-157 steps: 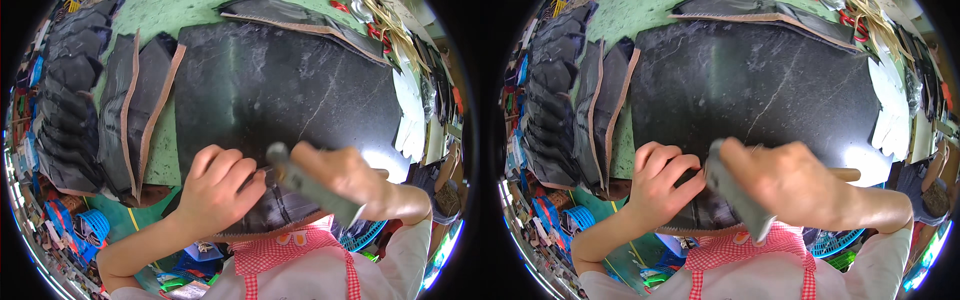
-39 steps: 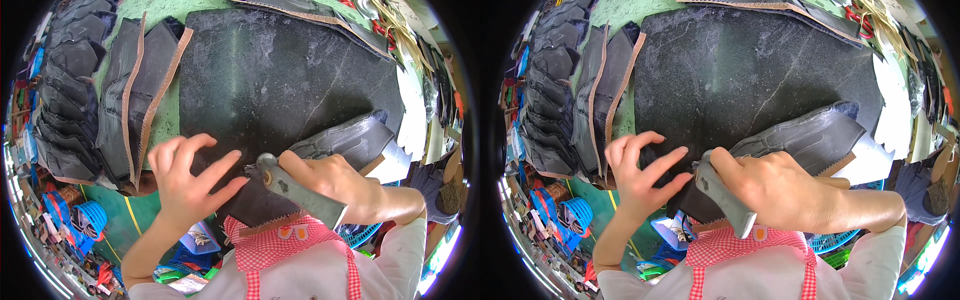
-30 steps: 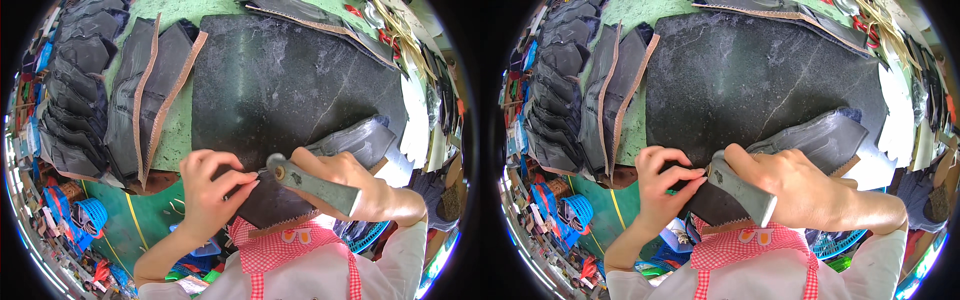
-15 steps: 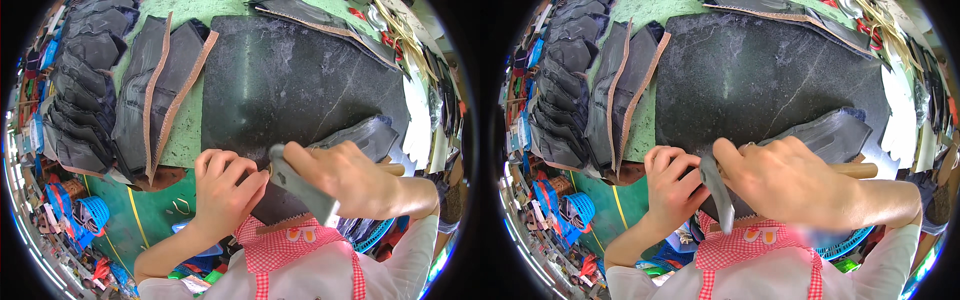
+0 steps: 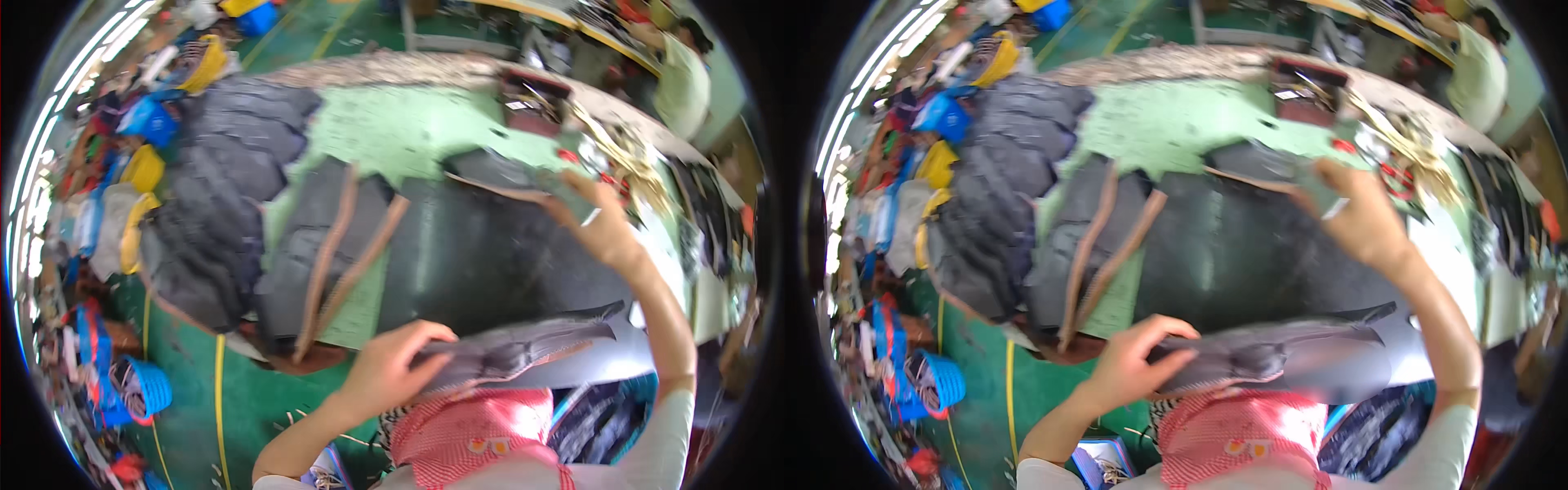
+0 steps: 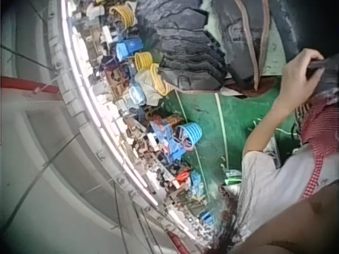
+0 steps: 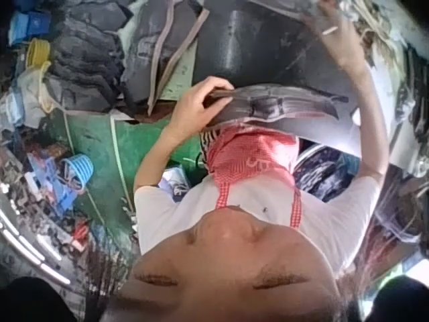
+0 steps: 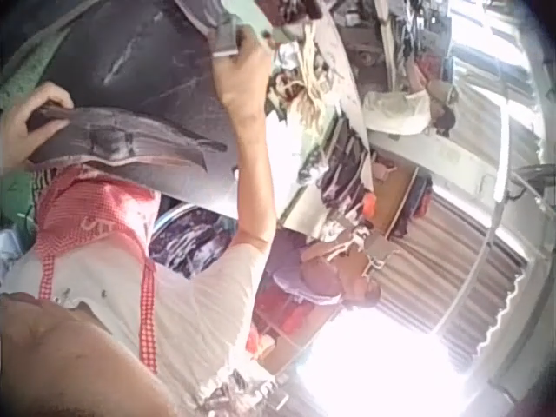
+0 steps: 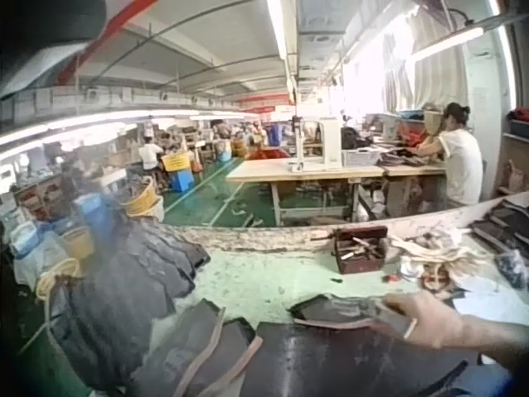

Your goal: Hammering the edges of shoe upper components on a workbench in a factory.

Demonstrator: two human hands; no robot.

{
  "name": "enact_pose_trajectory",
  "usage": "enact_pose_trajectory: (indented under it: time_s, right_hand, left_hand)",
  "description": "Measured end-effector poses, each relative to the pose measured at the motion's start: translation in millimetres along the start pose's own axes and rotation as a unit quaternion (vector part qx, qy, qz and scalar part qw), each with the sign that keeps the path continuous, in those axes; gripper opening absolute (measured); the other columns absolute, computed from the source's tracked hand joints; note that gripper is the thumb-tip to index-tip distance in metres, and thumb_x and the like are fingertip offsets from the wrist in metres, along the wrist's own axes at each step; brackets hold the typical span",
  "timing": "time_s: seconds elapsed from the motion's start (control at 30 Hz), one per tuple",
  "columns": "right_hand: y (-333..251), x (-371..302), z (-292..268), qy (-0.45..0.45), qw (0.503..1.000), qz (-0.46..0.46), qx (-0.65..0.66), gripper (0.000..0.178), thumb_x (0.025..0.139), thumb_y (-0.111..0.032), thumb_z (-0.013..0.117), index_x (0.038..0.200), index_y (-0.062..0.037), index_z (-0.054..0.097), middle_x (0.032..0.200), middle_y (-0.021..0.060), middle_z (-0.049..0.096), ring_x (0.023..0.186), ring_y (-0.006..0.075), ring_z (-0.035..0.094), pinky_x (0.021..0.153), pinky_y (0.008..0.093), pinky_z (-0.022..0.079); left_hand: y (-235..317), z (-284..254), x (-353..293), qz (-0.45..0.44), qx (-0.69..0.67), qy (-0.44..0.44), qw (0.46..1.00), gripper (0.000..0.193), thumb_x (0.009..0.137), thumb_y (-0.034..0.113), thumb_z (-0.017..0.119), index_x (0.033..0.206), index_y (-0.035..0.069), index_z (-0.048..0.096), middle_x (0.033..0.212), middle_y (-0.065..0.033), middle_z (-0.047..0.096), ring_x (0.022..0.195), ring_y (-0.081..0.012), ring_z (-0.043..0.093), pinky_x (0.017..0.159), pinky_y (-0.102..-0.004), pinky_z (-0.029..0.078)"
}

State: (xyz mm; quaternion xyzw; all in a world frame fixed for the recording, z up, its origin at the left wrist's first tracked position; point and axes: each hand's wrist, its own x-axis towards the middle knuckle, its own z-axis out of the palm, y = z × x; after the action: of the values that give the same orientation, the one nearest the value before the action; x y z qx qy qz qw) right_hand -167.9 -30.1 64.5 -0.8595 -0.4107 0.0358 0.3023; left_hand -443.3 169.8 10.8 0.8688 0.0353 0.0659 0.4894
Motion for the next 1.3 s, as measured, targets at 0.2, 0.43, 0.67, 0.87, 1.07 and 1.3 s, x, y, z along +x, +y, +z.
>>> enact_pose_trajectory:
  time_s: [0.2, 0.43, 0.67, 0.87, 1.07, 1.3]
  right_hand:
    - [127, 38, -13, 0.076, 0.974, 0.035, -0.209, 0.046, 0.092, -0.026, 0.068, 0.127, -0.0005, 0.055, 0.102, 0.0278, 0.07, 0.098, 0.0462, 0.067, 0.084, 0.0539, 0.051]
    - [179, 32, 31, 0.026, 0.968, -0.03, -0.249, 0.053, 0.085, -0.015, 0.061, 0.132, 0.005, 0.047, 0.107, 0.0294, 0.066, 0.109, 0.0479, 0.061, 0.099, 0.0516, 0.046]
    - [72, 10, 12, -0.044, 0.997, -0.046, 0.035, 0.052, 0.08, -0.003, 0.075, 0.126, 0.0046, 0.05, 0.106, 0.0231, 0.066, 0.1, 0.0428, 0.065, 0.087, 0.0481, 0.05]
    - [99, 28, 16, 0.079, 0.987, -0.132, -0.05, 0.029, 0.091, 0.004, 0.056, 0.12, 0.0026, 0.054, 0.095, 0.0269, 0.066, 0.088, 0.0486, 0.064, 0.076, 0.0509, 0.052]
    - [152, 25, 17, 0.031, 0.99, 0.027, -0.134, 0.041, 0.084, -0.002, 0.063, 0.123, 0.0027, 0.053, 0.099, 0.03, 0.067, 0.098, 0.0507, 0.064, 0.082, 0.0553, 0.05]
    - [51, -14, -22, -0.041, 0.964, 0.067, 0.254, 0.017, 0.091, 0.003, 0.072, 0.103, 0.0, 0.061, 0.091, -0.0011, 0.056, 0.082, 0.0095, 0.053, 0.075, 0.0269, 0.048]
  left_hand:
    - [-67, -123, -39, -0.13, -0.047, 0.271, 0.952, 0.026, 0.09, 0.008, 0.074, 0.115, 0.003, 0.064, 0.108, -0.0047, 0.07, 0.101, -0.0148, 0.066, 0.092, -0.0282, 0.05]
    - [-46, -110, 0, -0.01, 0.384, 0.294, 0.876, 0.054, 0.08, 0.004, 0.071, 0.132, 0.015, 0.062, 0.122, -0.012, 0.06, 0.118, -0.0357, 0.055, 0.102, -0.0477, 0.043]
    - [-9, 1, 156, 0.223, 0.18, 0.173, 0.942, 0.054, 0.09, 0.007, 0.069, 0.142, 0.007, 0.052, 0.129, -0.0184, 0.061, 0.121, -0.038, 0.06, 0.105, -0.0483, 0.048]
    - [-44, 101, 240, 0.147, 0.286, 0.073, 0.944, 0.046, 0.095, 0.023, 0.067, 0.137, 0.004, 0.059, 0.131, -0.0184, 0.06, 0.126, -0.0353, 0.056, 0.108, -0.0502, 0.04]
    - [-54, 99, 222, 0.198, 0.258, 0.052, 0.944, 0.058, 0.096, 0.028, 0.068, 0.147, 0.006, 0.051, 0.149, -0.0183, 0.05, 0.143, -0.036, 0.043, 0.118, -0.0536, 0.033]
    - [34, 22, 204, 0.381, 0.266, 0.14, 0.874, 0.078, 0.092, 0.03, 0.07, 0.154, 0.0, 0.034, 0.143, -0.0219, 0.055, 0.144, -0.0378, 0.045, 0.122, -0.055, 0.028]
